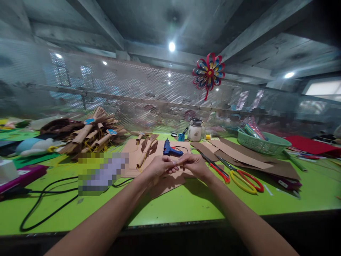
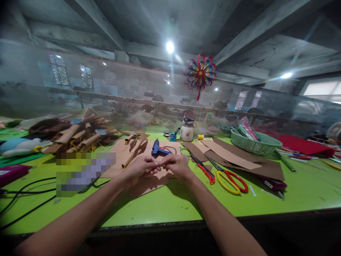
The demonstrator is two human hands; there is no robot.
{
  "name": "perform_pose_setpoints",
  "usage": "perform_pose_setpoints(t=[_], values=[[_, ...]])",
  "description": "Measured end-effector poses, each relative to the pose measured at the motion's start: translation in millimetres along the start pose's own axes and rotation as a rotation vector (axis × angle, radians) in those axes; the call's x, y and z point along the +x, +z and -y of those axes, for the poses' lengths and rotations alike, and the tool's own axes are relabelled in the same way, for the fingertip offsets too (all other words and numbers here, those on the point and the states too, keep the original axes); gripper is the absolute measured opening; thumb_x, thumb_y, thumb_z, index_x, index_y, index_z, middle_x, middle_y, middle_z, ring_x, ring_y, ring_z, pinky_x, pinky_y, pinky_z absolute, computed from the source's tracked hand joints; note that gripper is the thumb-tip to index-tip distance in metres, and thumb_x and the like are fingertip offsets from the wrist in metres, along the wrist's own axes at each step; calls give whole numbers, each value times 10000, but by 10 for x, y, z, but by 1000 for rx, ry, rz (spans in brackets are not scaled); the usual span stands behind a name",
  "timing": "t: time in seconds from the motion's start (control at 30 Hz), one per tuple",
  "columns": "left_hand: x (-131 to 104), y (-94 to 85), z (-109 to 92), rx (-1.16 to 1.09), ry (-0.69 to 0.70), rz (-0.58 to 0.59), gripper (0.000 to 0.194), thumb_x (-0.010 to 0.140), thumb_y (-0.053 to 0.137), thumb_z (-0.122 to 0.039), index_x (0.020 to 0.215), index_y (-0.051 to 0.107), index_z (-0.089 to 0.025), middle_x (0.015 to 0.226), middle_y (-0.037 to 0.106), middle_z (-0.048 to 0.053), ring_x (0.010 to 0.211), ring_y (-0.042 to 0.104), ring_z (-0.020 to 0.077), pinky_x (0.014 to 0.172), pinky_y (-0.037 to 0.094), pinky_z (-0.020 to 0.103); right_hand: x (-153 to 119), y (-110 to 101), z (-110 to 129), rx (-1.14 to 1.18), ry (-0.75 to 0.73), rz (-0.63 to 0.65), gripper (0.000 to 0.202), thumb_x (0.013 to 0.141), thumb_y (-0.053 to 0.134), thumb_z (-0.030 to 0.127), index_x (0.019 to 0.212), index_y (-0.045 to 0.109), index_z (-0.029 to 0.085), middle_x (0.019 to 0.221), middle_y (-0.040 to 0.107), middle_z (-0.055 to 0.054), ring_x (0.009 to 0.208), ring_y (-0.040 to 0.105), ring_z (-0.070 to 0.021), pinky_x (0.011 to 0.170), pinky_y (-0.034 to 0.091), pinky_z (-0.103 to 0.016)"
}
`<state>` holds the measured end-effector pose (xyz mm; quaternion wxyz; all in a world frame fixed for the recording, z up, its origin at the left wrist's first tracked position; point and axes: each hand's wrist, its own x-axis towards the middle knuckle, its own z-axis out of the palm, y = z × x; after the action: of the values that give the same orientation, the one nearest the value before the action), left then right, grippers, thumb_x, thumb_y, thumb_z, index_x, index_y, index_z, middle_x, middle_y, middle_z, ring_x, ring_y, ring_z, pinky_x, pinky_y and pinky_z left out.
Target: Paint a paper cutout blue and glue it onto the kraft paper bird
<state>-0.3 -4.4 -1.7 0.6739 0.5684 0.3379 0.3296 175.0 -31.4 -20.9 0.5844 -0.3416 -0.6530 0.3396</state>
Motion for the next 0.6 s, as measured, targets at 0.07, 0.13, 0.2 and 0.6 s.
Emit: perform_pose_setpoints(t=[0.07, 0.13, 0.2, 0.6], values=[[-9, 1, -15, 21, 19, -2, 240, 671, 800, -279, 688, 627, -114, 649, 664, 47, 564, 564, 93, 566, 425, 215, -7, 1, 33, 5, -5, 10, 82, 660, 708, 164, 712, 767, 190, 691, 690, -19, 565, 581, -120, 517, 483, -244], [-11, -1, -30, 67, 84, 4, 241, 669, 798, -296, 693, 635, -120, 638, 662, 45, 576, 576, 111, 573, 432, 230, -21, -8, 97, 1, 16, 37, 81, 659, 710, 161, 715, 762, 186, 719, 691, -25, 605, 592, -132, 540, 486, -252], [-10, -2, -44, 122, 183, 7, 243, 673, 787, -316, 690, 633, -129, 632, 662, 45, 570, 577, 124, 566, 431, 244, -37, -24, 174, 28, 80, 79, 151, 650, 708, 148, 789, 760, 180, 752, 695, -29, 680, 611, -149, 607, 497, -268], [20, 14, -26, 236, 344, -3, 219, 717, 712, -337, 684, 614, -144, 641, 642, 38, 553, 552, 121, 547, 425, 251, -42, 73, 173, 91, 337, -49, 334, 668, 794, 443, 696, 693, 125, 582, 645, -15, 509, 513, -86, 516, 418, -228]])
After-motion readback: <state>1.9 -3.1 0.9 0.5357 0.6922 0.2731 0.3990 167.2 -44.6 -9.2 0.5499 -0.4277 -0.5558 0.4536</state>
